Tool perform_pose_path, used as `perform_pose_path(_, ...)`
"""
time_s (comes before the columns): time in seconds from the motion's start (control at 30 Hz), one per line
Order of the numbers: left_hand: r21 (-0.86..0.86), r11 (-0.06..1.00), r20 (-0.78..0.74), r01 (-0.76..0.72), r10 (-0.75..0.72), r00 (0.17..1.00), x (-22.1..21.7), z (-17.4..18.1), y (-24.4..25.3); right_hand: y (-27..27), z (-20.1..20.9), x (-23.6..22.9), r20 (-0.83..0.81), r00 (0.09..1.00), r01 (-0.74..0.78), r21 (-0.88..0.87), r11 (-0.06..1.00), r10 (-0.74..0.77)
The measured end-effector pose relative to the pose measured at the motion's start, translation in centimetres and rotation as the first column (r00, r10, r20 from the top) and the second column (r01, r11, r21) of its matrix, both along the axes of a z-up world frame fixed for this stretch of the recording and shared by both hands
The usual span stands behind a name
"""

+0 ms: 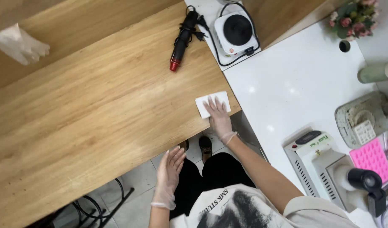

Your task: Cleaning and tidying up a workshop area by wiping a desk and arranging stools.

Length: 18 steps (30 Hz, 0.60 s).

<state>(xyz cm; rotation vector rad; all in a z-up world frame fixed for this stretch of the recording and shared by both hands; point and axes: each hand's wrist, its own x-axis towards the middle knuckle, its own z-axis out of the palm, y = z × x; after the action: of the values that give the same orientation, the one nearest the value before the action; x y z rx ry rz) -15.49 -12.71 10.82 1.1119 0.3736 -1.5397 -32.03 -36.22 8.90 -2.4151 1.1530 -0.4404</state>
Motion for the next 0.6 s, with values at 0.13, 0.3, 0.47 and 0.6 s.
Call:
perform_pose_path(0.13,0.177,0.980,0.061,-0.096,0.087,0.994,-4.8,0.1,6.3,2.7,-0.6,-3.7,-0.118,0.979,-0.165,-0.002,0.986,0.164)
perform_pose_path(0.3,0.372,0.914,-0.034,-0.159,0.185,0.982,-9.2,-3.4,10.5,-4.6,-0.3,1.3,-0.198,0.954,-0.228,0.000,0.974,0.223)
perform_pose_path(0.47,0.417,0.902,-0.198,-0.111,0.210,0.957,-12.4,-9.7,13.8,-16.5,-1.7,11.1,-0.181,0.971,-0.172,-0.085,0.981,0.154)
perform_pose_path(0.6,0.404,0.907,-0.209,-0.115,0.214,0.954,-12.3,-9.4,13.3,-17.3,-1.1,12.5,-0.210,0.965,-0.171,-0.048,0.984,0.158)
